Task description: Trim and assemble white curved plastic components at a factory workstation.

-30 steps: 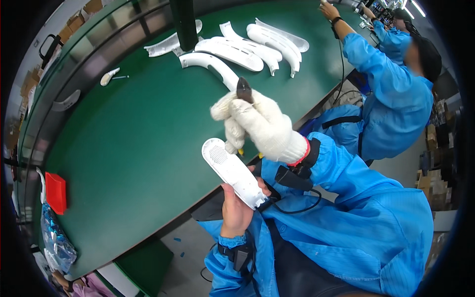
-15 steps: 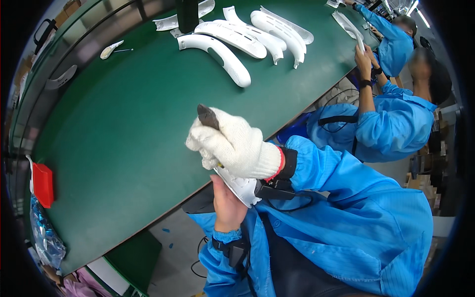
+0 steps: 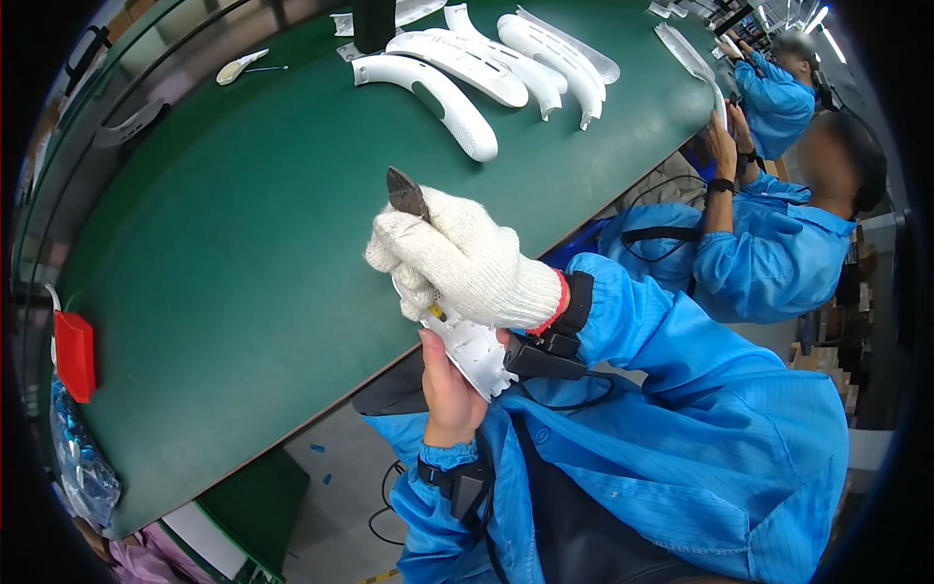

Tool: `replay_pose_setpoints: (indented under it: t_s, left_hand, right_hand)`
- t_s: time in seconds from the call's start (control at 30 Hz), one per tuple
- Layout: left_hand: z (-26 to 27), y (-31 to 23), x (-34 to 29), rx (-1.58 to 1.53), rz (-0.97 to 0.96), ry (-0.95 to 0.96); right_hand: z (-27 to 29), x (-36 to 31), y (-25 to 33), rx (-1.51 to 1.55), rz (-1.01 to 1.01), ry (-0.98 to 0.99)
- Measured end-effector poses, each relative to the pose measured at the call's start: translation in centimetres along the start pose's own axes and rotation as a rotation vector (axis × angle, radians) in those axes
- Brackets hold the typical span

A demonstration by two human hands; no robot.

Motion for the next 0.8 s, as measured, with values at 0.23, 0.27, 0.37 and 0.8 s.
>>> replay_pose_setpoints:
  t_s: [0.23, 0.27, 0.37, 0.8]
  left_hand:
    - [-0.1, 0.0, -0.1, 0.016, 0.01, -0.05]
    - [-0.3, 0.1, -0.2, 0.016, 0.008, -0.037]
    - [-1.5, 0.0, -0.3, -0.036, 0.07, 0.108]
    - [-0.8, -0.2, -0.4, 0.01, 0.037, -0.114]
  right_hand:
    - [-0.3, -0.4, 0.1, -0.017, 0.035, 0.018]
    - [0.0, -0.1, -0.1, 0.004, 0.007, 0.009]
    - [0.5, 0.6, -0.2, 0.045, -0.059, 0.007]
    - [-0.3, 0.3, 0.4, -0.204, 0.01, -0.027]
Point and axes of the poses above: each hand's wrist, its own x-axis towards the middle knuckle, its own z-axis out of the back of the hand, y = z × x, the point moved 9 cm from there along x, towards the middle knuckle, and after that the axes turned 13 degrees about -y, right-handed, at the moved point
